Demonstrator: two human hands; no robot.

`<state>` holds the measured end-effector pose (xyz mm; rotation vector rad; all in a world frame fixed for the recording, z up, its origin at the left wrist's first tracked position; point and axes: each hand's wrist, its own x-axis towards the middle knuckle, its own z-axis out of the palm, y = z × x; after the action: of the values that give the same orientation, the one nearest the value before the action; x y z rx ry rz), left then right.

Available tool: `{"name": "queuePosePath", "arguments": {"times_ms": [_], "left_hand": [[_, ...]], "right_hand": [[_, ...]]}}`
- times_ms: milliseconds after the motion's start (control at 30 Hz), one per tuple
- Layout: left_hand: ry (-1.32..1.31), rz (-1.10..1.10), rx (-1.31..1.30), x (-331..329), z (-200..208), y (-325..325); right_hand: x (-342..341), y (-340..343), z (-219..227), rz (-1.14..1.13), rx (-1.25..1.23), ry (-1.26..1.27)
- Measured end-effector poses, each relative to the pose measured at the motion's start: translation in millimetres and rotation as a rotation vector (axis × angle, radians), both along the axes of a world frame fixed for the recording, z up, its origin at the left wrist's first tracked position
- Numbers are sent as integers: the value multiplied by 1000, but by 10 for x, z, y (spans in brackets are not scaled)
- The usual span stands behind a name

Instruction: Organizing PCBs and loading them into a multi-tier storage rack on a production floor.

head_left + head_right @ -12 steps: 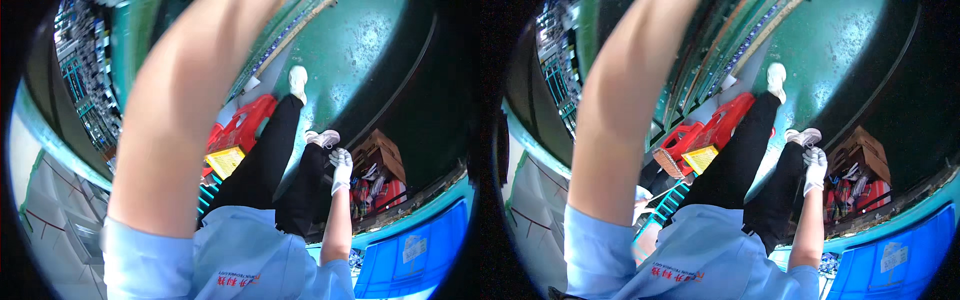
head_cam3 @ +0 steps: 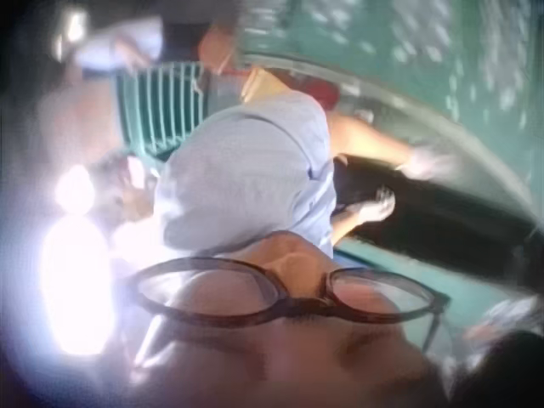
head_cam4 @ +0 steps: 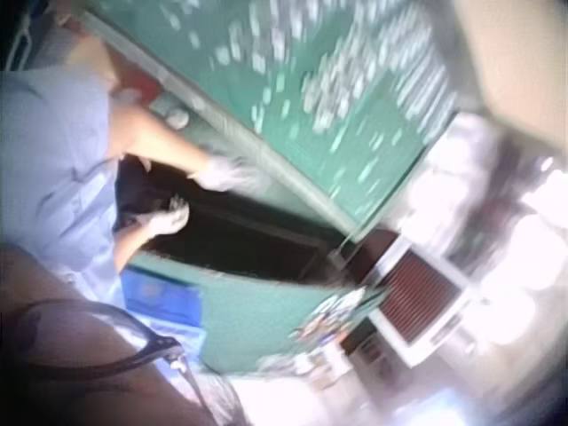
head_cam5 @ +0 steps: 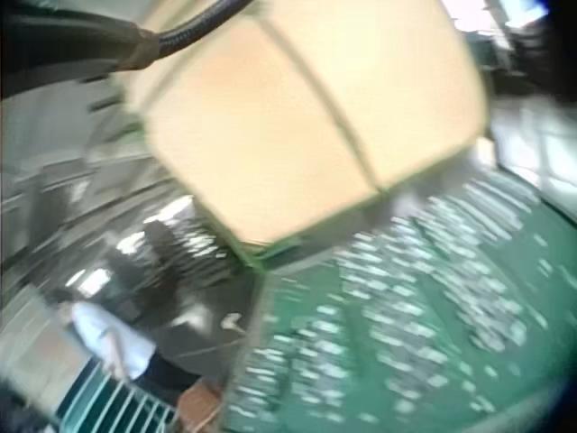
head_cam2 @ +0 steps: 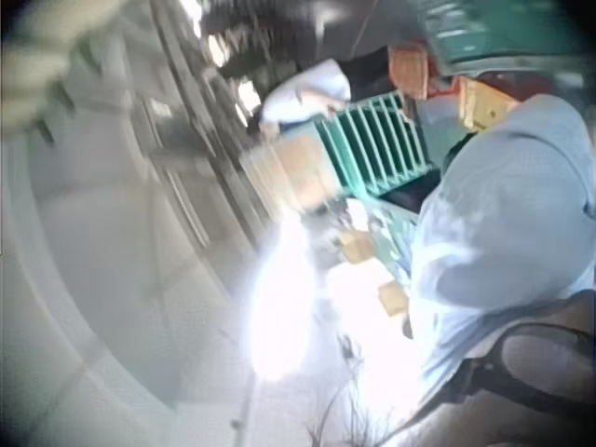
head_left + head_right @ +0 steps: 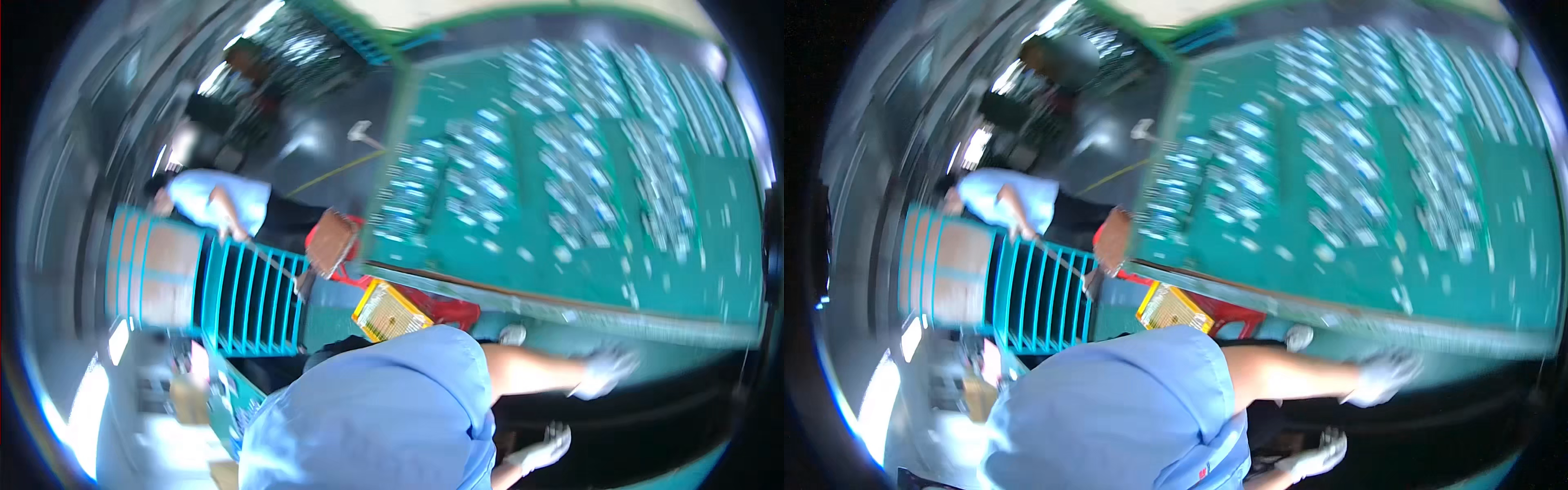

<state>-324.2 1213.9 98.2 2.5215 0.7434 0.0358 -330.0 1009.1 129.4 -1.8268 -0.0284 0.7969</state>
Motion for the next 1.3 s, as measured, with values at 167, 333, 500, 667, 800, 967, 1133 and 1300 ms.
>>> {"name": "queuePosePath", "arguments": {"times_ms": [167, 333, 500, 667, 800, 967, 1133, 1300], "left_hand": [[204, -147, -425, -2348, -278, -557], [846, 951, -415, -4034, 1106, -709], [554, 1959, -468, -4433, 1017, -2419], [644, 1825, -1234, -3681, 355, -3726], [474, 1869, -1210, -3346, 317, -3610], [317, 1925, -790, -3376, 681, -3044], [245, 2003, -594, -3365, 737, -2796], [248, 1840, -822, -3292, 646, -3142]], "right_hand": [[427, 1015, 772, 239, 237, -455], [733, 1931, 1138, 486, 531, -1256], [776, 2792, 1653, 384, 767, -1521], [868, 3025, 1605, 324, 728, -1695], [960, 3047, 1435, 296, 678, -1768], [1187, 3287, 1074, 405, 684, -1744], [1359, 3336, 971, 384, 746, -1778], [1398, 3349, 986, 369, 725, -1803]]}}
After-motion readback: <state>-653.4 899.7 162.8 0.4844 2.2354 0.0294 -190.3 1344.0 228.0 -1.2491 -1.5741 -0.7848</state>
